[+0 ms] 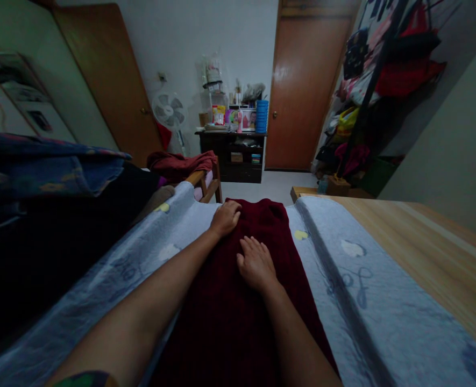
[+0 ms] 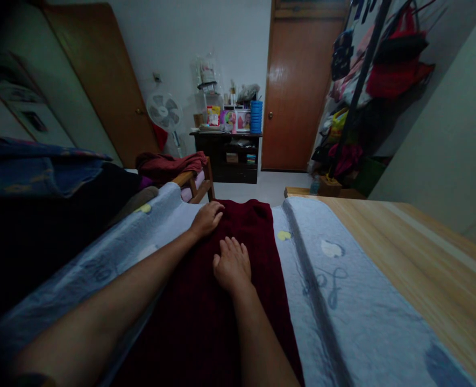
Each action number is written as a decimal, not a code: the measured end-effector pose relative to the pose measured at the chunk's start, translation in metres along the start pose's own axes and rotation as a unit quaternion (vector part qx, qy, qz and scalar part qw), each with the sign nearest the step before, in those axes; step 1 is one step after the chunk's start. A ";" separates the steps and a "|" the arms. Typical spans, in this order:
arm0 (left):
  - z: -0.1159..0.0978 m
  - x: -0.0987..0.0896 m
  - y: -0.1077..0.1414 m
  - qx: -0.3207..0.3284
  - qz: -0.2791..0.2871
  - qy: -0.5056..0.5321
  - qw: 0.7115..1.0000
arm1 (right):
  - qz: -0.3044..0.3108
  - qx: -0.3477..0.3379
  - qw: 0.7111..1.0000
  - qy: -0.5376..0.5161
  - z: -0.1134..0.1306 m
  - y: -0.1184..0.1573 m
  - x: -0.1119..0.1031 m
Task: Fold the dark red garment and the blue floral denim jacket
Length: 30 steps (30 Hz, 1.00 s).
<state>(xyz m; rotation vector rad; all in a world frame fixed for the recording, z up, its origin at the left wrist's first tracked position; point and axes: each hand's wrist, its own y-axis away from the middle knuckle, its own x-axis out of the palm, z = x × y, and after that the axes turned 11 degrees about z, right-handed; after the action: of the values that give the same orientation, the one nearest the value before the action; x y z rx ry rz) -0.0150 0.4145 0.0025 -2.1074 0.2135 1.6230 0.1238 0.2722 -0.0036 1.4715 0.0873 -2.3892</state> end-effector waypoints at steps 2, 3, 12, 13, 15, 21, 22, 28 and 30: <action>-0.002 0.004 0.002 0.080 0.085 0.001 0.993 | 0.000 0.000 1.000 0.001 0.000 0.000 0.000; -0.003 0.007 0.003 0.095 0.123 -0.011 0.988 | -0.001 0.001 1.000 0.002 0.000 0.000 0.000; -0.002 0.033 -0.010 0.032 0.186 -0.122 0.974 | 0.006 0.003 1.000 0.004 0.000 -0.001 -0.001; -0.002 0.035 -0.013 0.025 0.187 -0.128 0.974 | 0.007 0.003 1.000 0.004 0.000 -0.001 -0.001; -0.001 0.038 -0.019 0.015 0.185 -0.136 0.973 | 0.008 0.004 1.000 0.004 0.000 0.000 -0.001; -0.001 0.045 -0.029 0.007 0.167 -0.138 0.976 | 0.003 0.001 1.000 0.002 -0.001 0.000 0.000; -0.002 0.045 -0.029 0.008 0.162 -0.138 0.977 | 0.002 0.002 1.000 0.001 -0.001 0.000 -0.001; -0.005 0.041 -0.018 0.017 0.028 -0.123 0.992 | 0.005 0.004 1.000 -0.007 -0.001 0.000 -0.002; -0.004 0.035 -0.010 -0.014 -0.010 -0.101 0.995 | 0.004 0.003 1.000 -0.011 0.000 0.000 -0.002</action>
<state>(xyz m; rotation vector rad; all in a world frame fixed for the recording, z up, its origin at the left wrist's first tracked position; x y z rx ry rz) 0.0021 0.4273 -0.0270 -1.9408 0.1028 1.8225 0.1249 0.2723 -0.0018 1.4441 0.0687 -2.4015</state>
